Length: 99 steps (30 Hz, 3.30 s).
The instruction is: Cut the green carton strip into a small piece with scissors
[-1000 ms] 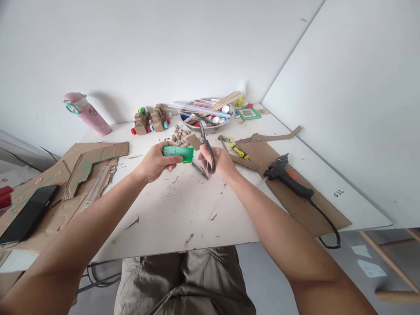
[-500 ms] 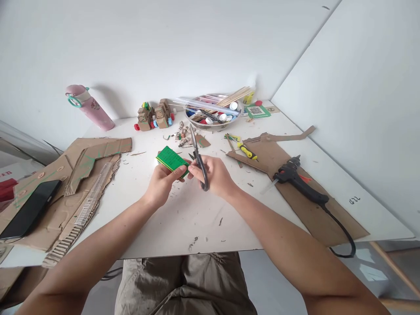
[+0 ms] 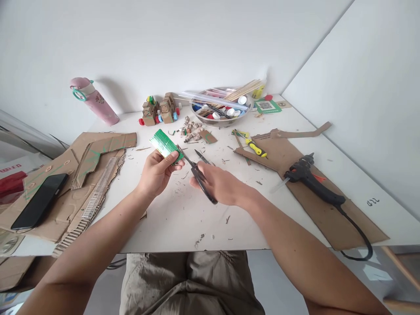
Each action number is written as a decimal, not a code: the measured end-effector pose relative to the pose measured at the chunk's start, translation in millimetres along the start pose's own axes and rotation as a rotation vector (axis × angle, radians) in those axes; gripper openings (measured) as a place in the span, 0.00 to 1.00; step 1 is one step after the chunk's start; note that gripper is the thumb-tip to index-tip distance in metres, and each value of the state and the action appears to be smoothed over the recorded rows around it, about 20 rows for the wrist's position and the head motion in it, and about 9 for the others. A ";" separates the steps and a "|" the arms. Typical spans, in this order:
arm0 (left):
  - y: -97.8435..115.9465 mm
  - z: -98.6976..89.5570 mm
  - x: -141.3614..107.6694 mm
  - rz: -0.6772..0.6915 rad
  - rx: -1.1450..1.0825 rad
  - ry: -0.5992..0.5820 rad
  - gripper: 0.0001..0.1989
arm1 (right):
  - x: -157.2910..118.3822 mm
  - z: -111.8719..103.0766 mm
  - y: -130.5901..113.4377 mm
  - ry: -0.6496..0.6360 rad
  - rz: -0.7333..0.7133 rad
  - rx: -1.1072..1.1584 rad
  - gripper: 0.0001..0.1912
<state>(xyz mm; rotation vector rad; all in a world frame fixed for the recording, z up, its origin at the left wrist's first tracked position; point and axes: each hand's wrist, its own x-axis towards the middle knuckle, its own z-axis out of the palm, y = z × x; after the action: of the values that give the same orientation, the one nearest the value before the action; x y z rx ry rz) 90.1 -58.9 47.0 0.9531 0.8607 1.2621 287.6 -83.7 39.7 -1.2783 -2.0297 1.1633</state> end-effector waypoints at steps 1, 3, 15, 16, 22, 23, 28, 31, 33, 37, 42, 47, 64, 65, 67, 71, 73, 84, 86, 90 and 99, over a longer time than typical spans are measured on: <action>0.7 -0.2 0.0 0.005 -0.004 0.009 0.22 | 1.9 2.5 2.5 -0.005 0.006 -0.065 0.23; 2.0 -0.6 0.4 0.004 0.004 0.025 0.21 | 5.4 7.3 6.3 0.006 0.007 -0.185 0.20; -2.6 -5.4 2.7 0.003 0.054 -0.041 0.24 | -2.6 0.5 -15.0 0.124 -0.011 -0.465 0.20; -2.3 -5.4 2.6 0.004 0.053 -0.043 0.25 | -2.5 0.9 -14.8 0.126 -0.008 -0.482 0.21; -0.3 -6.4 2.0 -0.019 0.090 -0.062 0.24 | -1.4 2.6 -12.9 0.128 -0.041 -0.493 0.19; 0.0 -6.6 1.9 -0.021 0.094 -0.069 0.24 | -1.1 2.5 -13.0 0.126 -0.034 -0.495 0.19; 0.9 -4.9 0.4 -0.007 0.065 -0.104 0.29 | 0.3 4.2 -13.8 0.159 -0.054 -0.509 0.19; 1.1 -3.6 -1.2 -0.004 0.053 -0.100 0.31 | 0.1 7.5 -14.3 0.170 -0.057 -0.506 0.19; 1.4 -3.6 -1.8 -0.003 0.052 -0.101 0.32 | -0.4 9.9 -14.3 0.178 -0.050 -0.502 0.20; 3.1 -4.8 -1.9 -0.009 0.060 -0.124 0.31 | -1.4 13.3 -11.9 0.210 -0.078 -0.499 0.22; 6.2 -4.4 -1.9 -0.020 0.051 -0.141 0.30 | -1.3 16.1 -7.4 0.241 -0.110 -0.538 0.25; 7.4 -5.2 -1.7 -0.017 0.056 -0.143 0.29 | -0.9 17.7 -4.6 0.270 -0.115 -0.587 0.25; -2.7 -2.7 -2.3 -0.035 0.090 -0.163 0.24 | 15.3 -20.3 -4.9 0.318 0.046 0.457 0.46; -2.3 -2.8 -2.0 -0.037 0.085 -0.160 0.22 | 16.6 -25.1 -2.8 0.304 0.051 0.506 0.47; -1.9 -2.6 -1.2 -0.055 0.079 -0.157 0.17 | 18.2 -30.3 0.6 0.270 0.060 0.546 0.47; -1.8 -2.9 -0.2 -0.077 0.093 -0.126 0.12 | 16.8 -22.6 2.0 0.197 0.016 0.516 0.45; -1.2 -4.6 0.4 -0.055 0.125 -0.096 0.14 | 15.7 -14.0 2.3 0.128 -0.011 0.469 0.46; 1.2 -11.5 5.0 0.011 0.148 -0.026 0.22 | 7.1 15.6 6.8 0.041 -0.046 0.208 0.43; 0.8 -11.3 5.0 0.016 0.145 -0.038 0.22 | 5.3 15.4 5.3 0.056 -0.041 0.155 0.42; 0.2 -11.6 4.0 0.019 0.169 -0.058 0.21 | 9.3 12.7 8.1 0.049 -0.004 0.080 0.44; -2.1 -9.3 3.3 0.071 0.113 -0.020 0.20 | 13.4 9.1 7.7 0.070 -0.005 0.260 0.47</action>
<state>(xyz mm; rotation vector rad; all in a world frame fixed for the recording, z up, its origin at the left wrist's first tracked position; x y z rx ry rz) 82.8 -54.7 41.5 1.0928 0.8973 1.2725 278.5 -73.9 27.8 -1.1666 -1.7635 1.3123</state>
